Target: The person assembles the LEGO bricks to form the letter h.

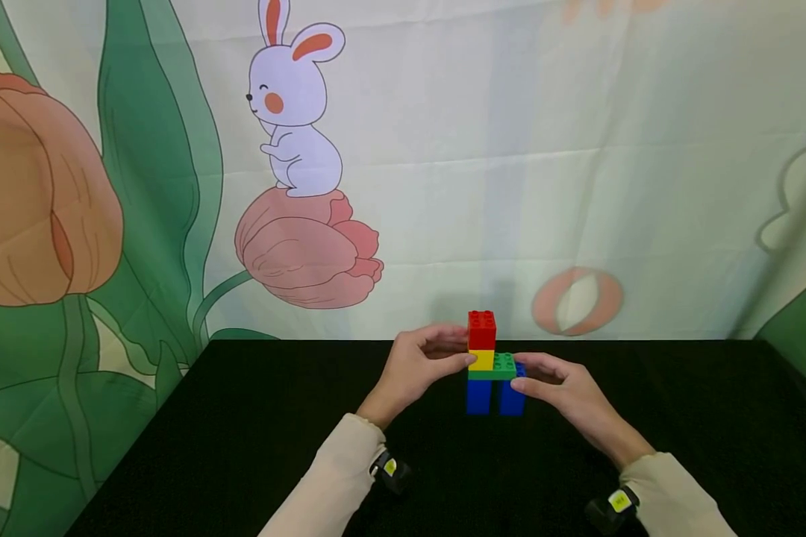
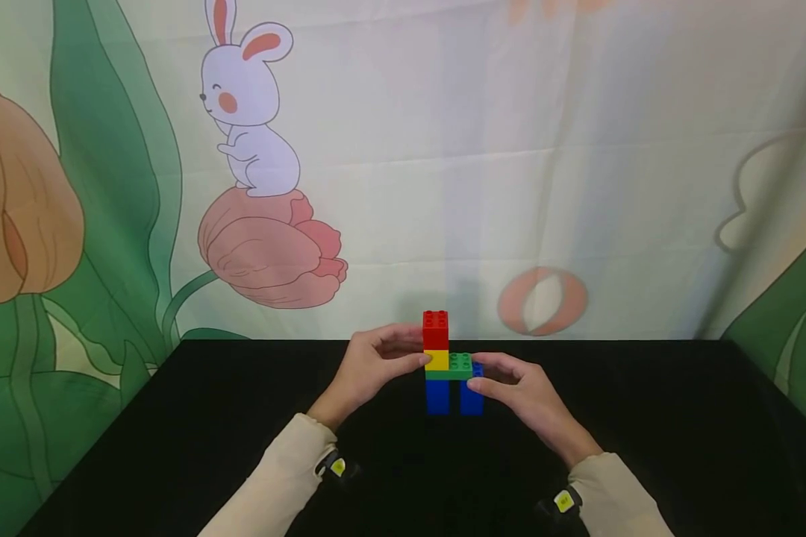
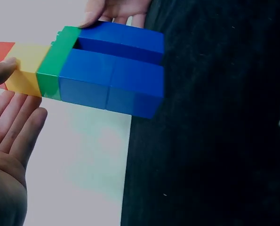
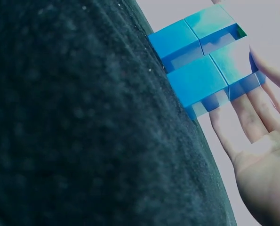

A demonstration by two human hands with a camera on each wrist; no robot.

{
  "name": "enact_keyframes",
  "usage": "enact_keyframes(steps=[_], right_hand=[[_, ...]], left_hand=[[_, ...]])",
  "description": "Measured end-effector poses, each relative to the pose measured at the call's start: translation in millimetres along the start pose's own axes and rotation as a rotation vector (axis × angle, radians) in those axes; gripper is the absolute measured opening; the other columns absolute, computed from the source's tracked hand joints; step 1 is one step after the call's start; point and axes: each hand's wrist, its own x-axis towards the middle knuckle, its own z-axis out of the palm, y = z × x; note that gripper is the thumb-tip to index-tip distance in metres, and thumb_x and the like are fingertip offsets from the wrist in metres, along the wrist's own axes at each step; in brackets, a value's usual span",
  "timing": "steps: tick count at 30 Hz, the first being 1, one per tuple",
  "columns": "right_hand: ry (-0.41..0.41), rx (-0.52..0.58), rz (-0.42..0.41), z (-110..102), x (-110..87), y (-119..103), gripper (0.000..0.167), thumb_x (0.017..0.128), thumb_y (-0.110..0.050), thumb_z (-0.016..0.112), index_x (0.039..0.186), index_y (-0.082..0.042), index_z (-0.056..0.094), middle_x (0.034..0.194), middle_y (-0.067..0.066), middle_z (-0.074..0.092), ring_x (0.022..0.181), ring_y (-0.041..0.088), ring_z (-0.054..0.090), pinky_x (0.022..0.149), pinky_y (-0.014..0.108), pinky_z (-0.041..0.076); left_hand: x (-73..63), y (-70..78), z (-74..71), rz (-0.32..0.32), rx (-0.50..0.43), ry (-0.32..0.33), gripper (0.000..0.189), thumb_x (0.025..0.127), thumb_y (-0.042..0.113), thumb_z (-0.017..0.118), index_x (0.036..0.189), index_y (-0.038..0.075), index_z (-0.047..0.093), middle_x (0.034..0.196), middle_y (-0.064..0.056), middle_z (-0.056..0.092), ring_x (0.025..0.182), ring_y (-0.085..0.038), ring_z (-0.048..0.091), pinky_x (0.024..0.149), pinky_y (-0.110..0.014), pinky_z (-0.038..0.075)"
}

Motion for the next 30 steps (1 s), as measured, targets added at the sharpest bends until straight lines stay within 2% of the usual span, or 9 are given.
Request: enact_keyframes(steps=[11, 19, 30], right_hand=[[-0.042, 0.024, -0.003, -6.6, -1.1, 0.2, 0.068, 0.098, -0.038, 0.077, 0.155, -0.01, 0.052, 0.149, 0.018, 0.057, 0.13, 0.035, 0.058, 0.11, 0.054, 0.048], [-0.055, 0.036, 0.018, -9.7, -1.0, 4.1, 0.068, 0.096, -0.036, 0.079, 0.154, -0.011, 0.053, 0.149, 0.017, 0.058, 0.132, 0.036, 0.057, 0.112, 0.057, 0.046], [-0.072, 0.067, 0.033, -12.9, -1.0, 9.3, 0.064, 0.097, -0.035, 0.079, 0.15, -0.009, 0.055, 0.146, 0.015, 0.061, 0.131, 0.033, 0.059, 0.114, 0.058, 0.044]], left_hand=[[-5.0, -15.0, -1.7, -0.046, -0.013, -0.053, 0.031, 0.095, 0.007, 0.081, 0.126, 0.005, 0.074, 0.121, -0.008, 0.076, 0.108, -0.022, 0.074, 0.093, -0.033, 0.061], [-7.8, -20.7, -0.7, -0.092, -0.004, -0.057, 0.031, 0.096, 0.01, 0.081, 0.126, 0.006, 0.074, 0.12, -0.006, 0.076, 0.107, -0.022, 0.075, 0.093, -0.033, 0.06], [-9.1, -27.0, 0.8, -0.105, 0.026, -0.067, 0.032, 0.095, 0.01, 0.082, 0.125, 0.007, 0.074, 0.121, -0.004, 0.076, 0.107, -0.02, 0.074, 0.095, -0.033, 0.06]])
